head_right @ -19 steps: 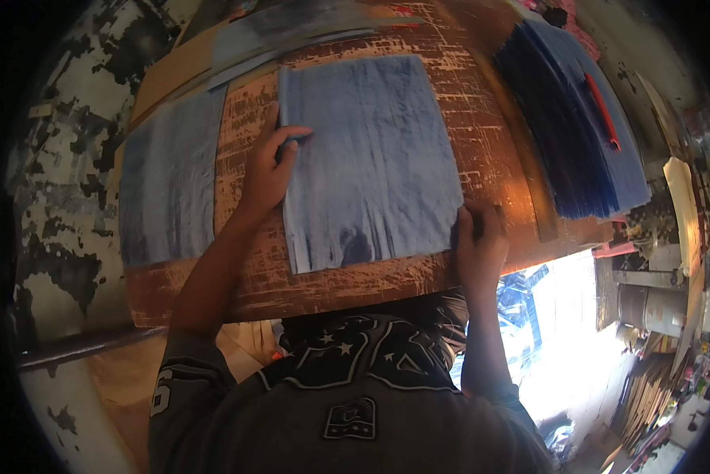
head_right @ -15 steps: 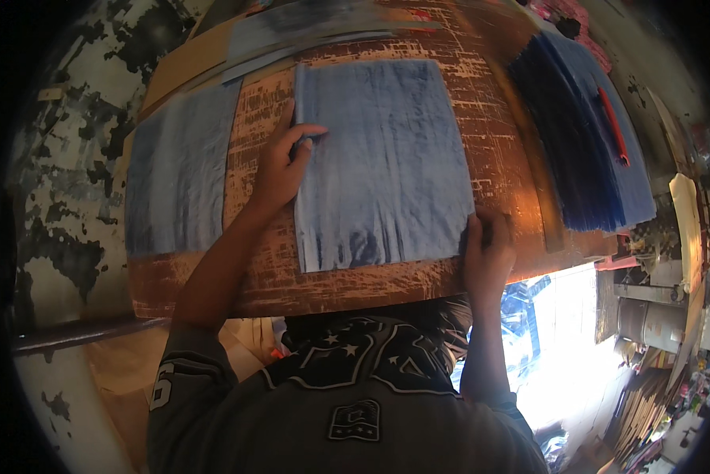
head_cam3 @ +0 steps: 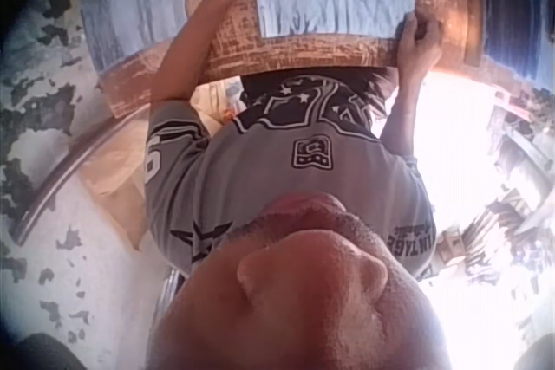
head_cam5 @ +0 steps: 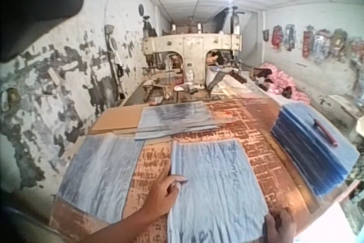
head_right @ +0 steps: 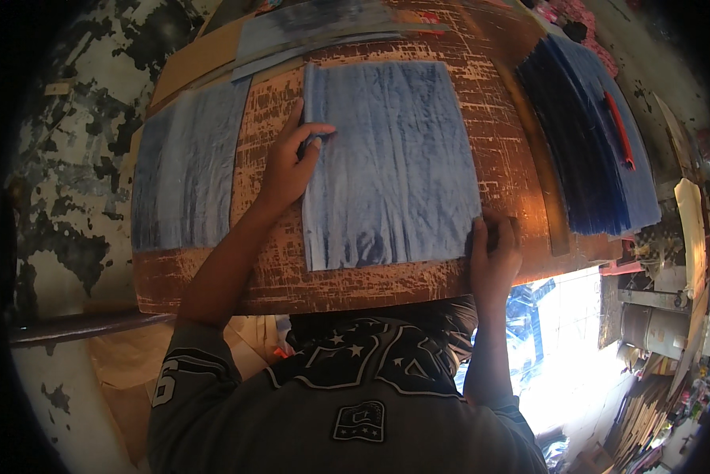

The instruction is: The person aligns a ruler on a blue sheet and uses a red utility knife to cut along the edge. They repeat this process, cutting multiple sheets into smaller rectangular pieces and stacking them on the table.

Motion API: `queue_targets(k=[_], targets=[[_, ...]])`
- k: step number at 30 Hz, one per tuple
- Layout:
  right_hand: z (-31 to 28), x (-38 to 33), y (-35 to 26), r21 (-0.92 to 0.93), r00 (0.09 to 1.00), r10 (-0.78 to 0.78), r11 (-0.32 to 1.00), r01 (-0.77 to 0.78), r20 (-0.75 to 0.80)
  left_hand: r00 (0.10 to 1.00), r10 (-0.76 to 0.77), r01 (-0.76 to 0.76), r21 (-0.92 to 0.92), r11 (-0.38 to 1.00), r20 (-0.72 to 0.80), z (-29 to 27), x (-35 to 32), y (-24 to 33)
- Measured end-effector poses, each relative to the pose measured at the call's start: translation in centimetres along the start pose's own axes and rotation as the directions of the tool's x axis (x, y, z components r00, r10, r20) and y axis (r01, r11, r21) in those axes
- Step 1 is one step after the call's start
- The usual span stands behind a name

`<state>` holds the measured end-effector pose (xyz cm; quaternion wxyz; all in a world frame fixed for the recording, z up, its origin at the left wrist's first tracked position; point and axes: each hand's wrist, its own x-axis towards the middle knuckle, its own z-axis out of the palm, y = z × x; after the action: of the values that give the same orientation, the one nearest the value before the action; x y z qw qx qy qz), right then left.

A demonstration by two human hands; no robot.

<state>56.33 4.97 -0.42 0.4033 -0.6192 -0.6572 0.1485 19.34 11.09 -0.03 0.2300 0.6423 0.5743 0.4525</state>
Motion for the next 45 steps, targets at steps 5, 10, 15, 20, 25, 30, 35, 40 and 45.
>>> queue_targets(k=[5, 10, 15, 20, 25, 30, 35, 40, 45], targets=[[-0.2, 0.0, -0.2, -0.014, 1.000, -0.003, 1.000, 0.004, 0.009, 1.000, 0.014, -0.014, 0.020, 1.000, -0.012, 0.0, 0.0, -0.1], [-0.3, 0.0, -0.7, 0.004, 0.999, 0.047, 0.999, -0.047, 0.027, 1.000, 0.015, -0.015, 0.031, 0.999, -0.013, 0.0, -0.1, -0.1], [-0.3, -0.1, -0.3, -0.019, 1.000, 0.010, 1.000, -0.010, 0.014, 1.000, 0.013, -0.012, 0.026, 1.000, -0.008, 0.0, 0.0, -0.2], [-0.1, -0.1, -0.3, -0.010, 1.000, 0.004, 1.000, -0.004, -0.005, 0.998, 0.059, -0.058, 0.062, 0.996, -0.014, 0.1, 0.0, -0.8], [0.1, -0.2, -0.3, -0.001, 1.000, 0.031, 1.000, -0.031, -0.007, 1.000, 0.020, -0.020, 0.035, 0.999, -0.001, 0.1, 0.0, -0.5], [0.1, -0.2, 0.1, -0.001, 1.000, 0.018, 1.000, -0.018, -0.009, 1.000, 0.020, -0.020, 0.037, 0.999, -0.001, 0.0, 0.0, -0.6], [-0.7, 0.0, -0.2, -0.007, 0.999, 0.033, 0.999, -0.033, 0.018, 1.000, -0.018, 0.018, 0.004, 1.000, 0.012, 0.0, 0.0, -0.2], [-1.0, -0.4, 0.0, 0.097, 0.984, 0.146, 0.983, -0.156, 0.102, 0.999, 0.038, -0.038, 0.021, 0.999, 0.003, -0.2, 0.3, -0.6], [-1.8, -1.0, -1.2, 0.102, 0.963, 0.167, 0.976, -0.192, 0.212, 0.997, 0.073, -0.073, 0.017, 0.997, -0.015, -0.8, 0.6, -1.6]])
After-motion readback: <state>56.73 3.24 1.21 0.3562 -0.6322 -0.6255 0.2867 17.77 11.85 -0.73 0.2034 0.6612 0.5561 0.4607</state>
